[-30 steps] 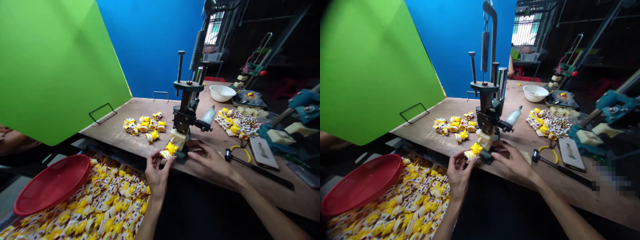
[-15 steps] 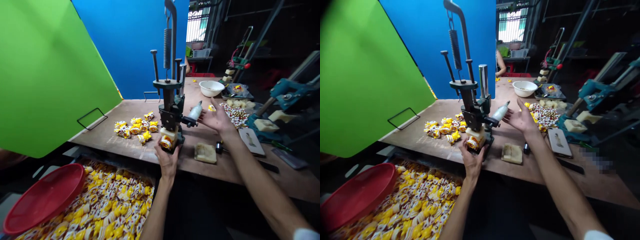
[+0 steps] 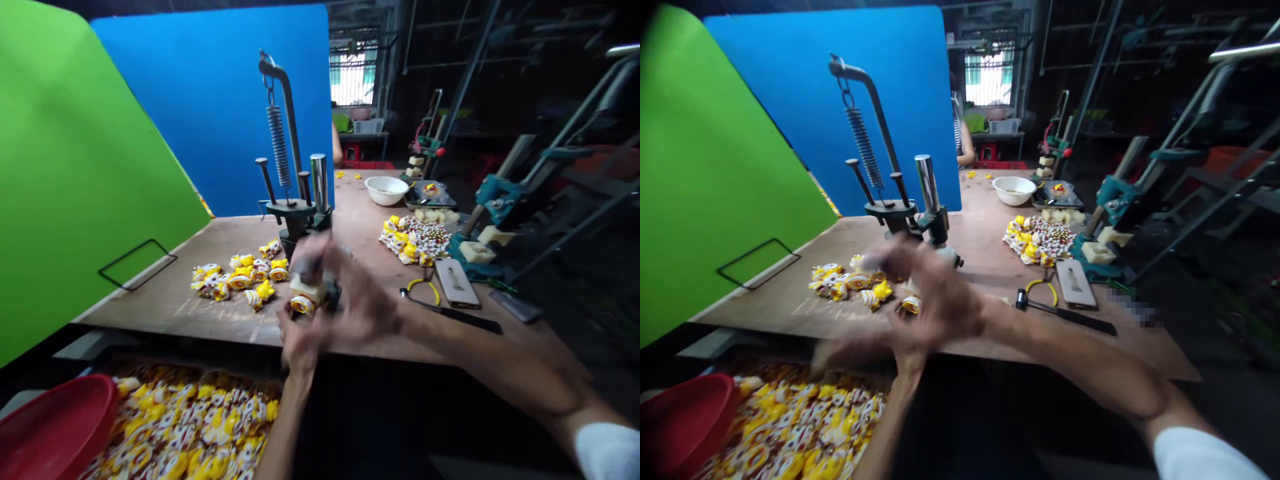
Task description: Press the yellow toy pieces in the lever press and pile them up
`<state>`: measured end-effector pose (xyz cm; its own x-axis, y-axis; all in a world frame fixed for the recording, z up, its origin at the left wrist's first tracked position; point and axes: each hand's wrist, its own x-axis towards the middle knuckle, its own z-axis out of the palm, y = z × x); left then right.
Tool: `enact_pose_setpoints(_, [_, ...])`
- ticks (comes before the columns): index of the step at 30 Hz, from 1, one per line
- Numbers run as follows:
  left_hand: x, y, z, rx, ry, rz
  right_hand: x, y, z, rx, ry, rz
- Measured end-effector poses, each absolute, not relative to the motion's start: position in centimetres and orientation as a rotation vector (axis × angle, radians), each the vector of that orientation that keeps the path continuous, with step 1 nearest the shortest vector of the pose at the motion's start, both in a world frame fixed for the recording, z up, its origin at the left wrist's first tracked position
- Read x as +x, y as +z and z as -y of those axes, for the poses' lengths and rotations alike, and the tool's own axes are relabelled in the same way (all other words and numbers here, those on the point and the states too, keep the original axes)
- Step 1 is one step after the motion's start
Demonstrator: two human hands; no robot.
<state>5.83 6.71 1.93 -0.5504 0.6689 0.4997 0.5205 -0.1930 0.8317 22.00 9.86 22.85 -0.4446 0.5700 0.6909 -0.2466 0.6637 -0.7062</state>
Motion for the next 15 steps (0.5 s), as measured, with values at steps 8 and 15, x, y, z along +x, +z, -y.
enact_pose_setpoints(8, [5.1, 5.1, -5.0, 1.543, 1.917, -2.025, 36.7, 15.3, -29.1, -1.399, 0.254, 1.749])
enact_pose_setpoints(15, [-4.9, 3.4, -1.1, 1.078, 2.014, -2.318, 37.5, 6.5, -30.9, -1.612, -0.196, 2.125])
